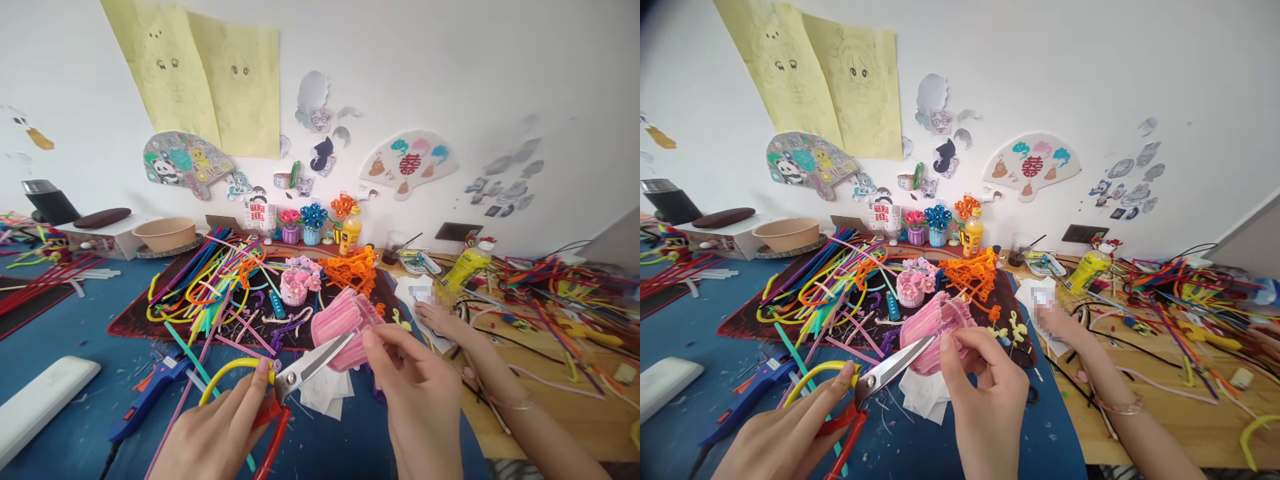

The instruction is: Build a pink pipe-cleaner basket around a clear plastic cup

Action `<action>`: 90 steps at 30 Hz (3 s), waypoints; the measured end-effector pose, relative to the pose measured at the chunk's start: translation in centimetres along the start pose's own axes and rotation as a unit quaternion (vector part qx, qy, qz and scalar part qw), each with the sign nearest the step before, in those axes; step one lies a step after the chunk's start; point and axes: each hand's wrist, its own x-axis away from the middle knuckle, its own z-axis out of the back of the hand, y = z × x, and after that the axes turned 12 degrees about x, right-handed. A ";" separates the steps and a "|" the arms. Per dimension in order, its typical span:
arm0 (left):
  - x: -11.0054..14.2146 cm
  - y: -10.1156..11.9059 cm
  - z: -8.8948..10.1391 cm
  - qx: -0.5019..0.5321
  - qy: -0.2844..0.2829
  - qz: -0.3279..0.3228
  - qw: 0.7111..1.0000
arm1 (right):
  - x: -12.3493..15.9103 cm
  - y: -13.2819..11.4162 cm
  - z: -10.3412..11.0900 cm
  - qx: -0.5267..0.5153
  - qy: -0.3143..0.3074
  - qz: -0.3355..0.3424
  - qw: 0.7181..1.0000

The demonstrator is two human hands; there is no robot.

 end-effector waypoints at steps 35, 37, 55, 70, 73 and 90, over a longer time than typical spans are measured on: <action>-5.3 3.0 -4.6 0.441 0.224 0.327 0.805 | -0.4 0.5 -2.5 0.079 -0.140 0.077 0.984; -5.1 2.9 -4.9 0.381 0.226 0.301 0.844 | -0.3 0.4 -2.6 0.075 -0.133 0.078 0.985; -5.0 3.3 -5.0 0.057 0.180 0.187 0.964 | -0.1 0.0 -2.5 0.106 -0.125 0.082 0.983; -4.7 4.1 -5.9 0.259 0.231 0.345 0.872 | -0.4 0.6 -2.1 0.118 -0.111 0.100 0.982; -4.6 3.9 -5.5 0.279 0.248 0.376 0.848 | -0.7 0.9 -1.8 0.112 -0.112 0.099 0.982; 1.7 -2.4 -6.5 -0.121 -0.140 0.410 0.893 | -0.5 0.9 -1.2 0.043 -0.054 0.155 0.986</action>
